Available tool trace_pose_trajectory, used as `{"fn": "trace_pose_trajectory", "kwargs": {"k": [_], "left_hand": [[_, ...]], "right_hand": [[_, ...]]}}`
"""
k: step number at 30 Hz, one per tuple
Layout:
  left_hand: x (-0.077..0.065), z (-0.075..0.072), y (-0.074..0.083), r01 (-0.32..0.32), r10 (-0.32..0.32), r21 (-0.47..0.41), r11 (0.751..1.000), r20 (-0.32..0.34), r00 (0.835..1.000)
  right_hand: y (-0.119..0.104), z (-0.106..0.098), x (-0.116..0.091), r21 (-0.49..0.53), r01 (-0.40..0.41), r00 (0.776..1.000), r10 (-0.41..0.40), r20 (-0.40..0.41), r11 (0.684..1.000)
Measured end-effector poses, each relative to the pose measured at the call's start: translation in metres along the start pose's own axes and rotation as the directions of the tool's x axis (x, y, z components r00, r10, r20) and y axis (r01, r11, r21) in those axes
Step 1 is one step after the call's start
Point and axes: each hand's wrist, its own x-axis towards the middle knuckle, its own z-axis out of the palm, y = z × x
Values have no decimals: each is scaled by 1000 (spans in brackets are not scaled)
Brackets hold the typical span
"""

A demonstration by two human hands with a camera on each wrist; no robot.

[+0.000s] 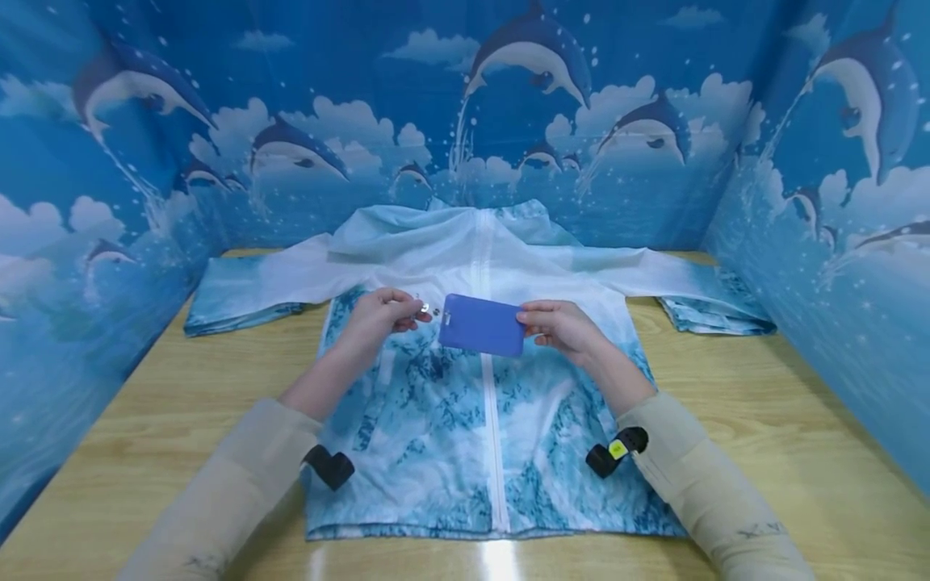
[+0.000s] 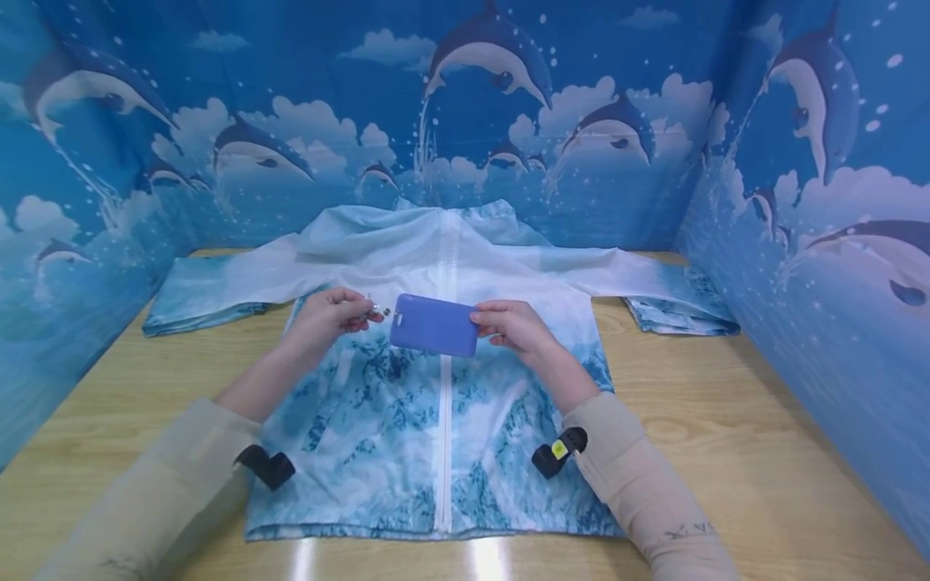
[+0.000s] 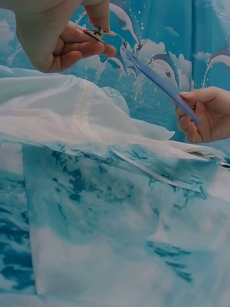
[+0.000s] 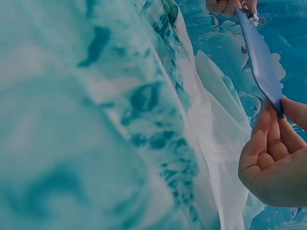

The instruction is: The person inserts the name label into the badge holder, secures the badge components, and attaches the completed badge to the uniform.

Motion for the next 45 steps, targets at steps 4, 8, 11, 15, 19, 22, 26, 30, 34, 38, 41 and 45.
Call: {"fn": "trace_pose_trajectory", "kwargs": {"k": [4, 8, 11, 15, 19, 22, 26, 30, 34, 38, 41, 45], "left_hand": [[0, -1, 5, -23, 23, -2, 1000, 7, 1000], [1, 0, 11, -29, 29, -8, 1000, 17, 999], [3, 2, 14, -38, 38, -2, 999, 47, 998], [4, 7, 17, -49, 47, 26, 998, 95, 994], [5, 13, 18, -55, 46, 63, 997, 139, 989], [5, 18, 20, -67, 51, 84, 994, 171, 984], [5, 25, 23, -72, 46, 126, 989, 194, 980], [5, 28, 24, -64, 33, 154, 986, 197, 980], [6, 28, 26, -64, 29, 171, 983, 201, 979], [6, 29, 31, -70, 26, 197, 978, 218, 976], [6, 31, 34, -71, 20, 216, 974, 227, 974], [7, 32, 35, -71, 20, 211, 975, 235, 972]], "right_hand": [[1, -1, 2, -125, -2, 1000, 5, 17, 992], [5, -2, 5, -301, 28, 998, -8, 69, 953], [7, -1, 5, -424, 45, 995, -1, 102, 905], [9, 1, 3, -510, 63, 989, 15, 147, 858], [11, 3, 1, -532, 98, 981, 7, 192, 841], [11, 5, 0, -531, 112, 978, 3, 210, 840], [7, 9, 0, -507, 197, 958, -54, 282, 839], [1, 17, -1, -485, 344, 919, -184, 348, 804], [-8, 25, -4, -465, 433, 893, -295, 341, 772], [-16, 31, -7, -433, 470, 878, -354, 323, 769], [-19, 33, -8, -406, 486, 867, -371, 331, 774], [-19, 36, -10, -381, 487, 865, -374, 333, 786]]}}
